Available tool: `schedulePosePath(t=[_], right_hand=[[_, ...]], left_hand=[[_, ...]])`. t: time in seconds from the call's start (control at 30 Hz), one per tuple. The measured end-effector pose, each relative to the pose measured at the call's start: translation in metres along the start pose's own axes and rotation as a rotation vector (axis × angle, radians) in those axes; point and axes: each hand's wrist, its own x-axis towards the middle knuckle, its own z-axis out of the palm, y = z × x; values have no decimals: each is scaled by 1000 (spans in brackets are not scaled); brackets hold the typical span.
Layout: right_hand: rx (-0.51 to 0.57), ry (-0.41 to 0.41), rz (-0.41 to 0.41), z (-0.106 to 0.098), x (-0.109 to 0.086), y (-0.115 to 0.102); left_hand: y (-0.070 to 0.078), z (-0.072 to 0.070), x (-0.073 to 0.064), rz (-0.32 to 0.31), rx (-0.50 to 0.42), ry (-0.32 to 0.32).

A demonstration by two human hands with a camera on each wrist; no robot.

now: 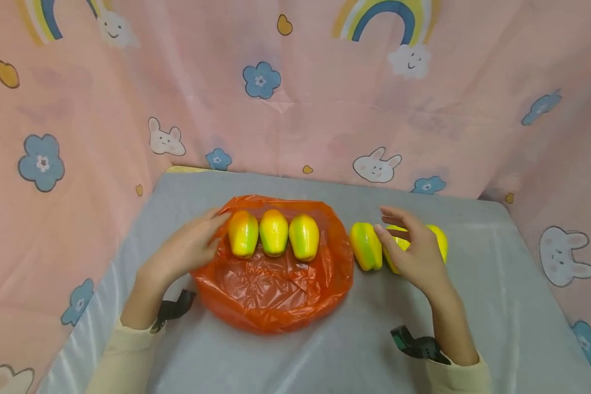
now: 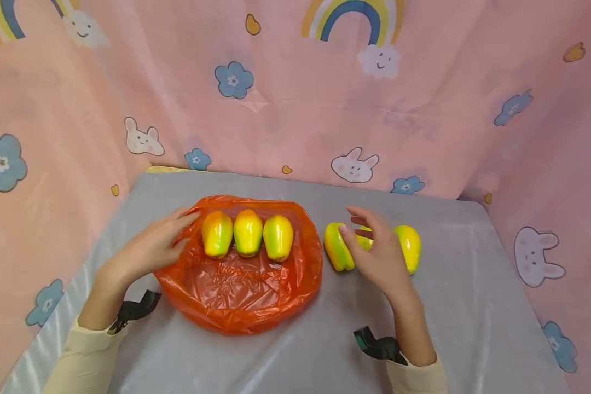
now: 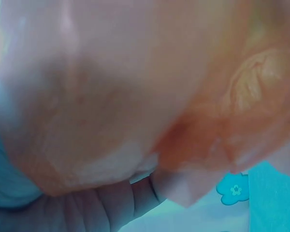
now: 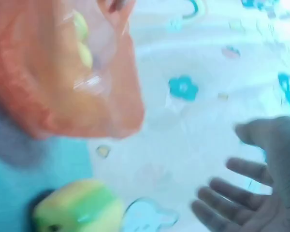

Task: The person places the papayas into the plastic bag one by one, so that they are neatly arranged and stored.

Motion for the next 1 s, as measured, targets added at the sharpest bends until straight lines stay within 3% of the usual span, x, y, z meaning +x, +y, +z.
schedulePosePath(t=[0.13, 0.27, 0.47, 0.6, 0.73, 1.0], right_hand=[[-19, 113, 19, -11, -9, 26], [-72, 150, 56, -22, -8, 48], [-146, 62, 168, -23, -2, 82], [-172, 56, 233, -21, -3, 101], [-216, 43, 259, -25, -7, 114], [-209, -99, 366, -37, -11, 128]], left_hand=[[3, 5, 6, 0, -4, -10], [5, 9, 8, 21, -14, -9], [3, 5, -2, 1, -4, -19], [1, 2, -6, 0, 3, -19], [2, 1, -7, -1, 3, -24], [4, 0, -6, -5, -4, -18]])
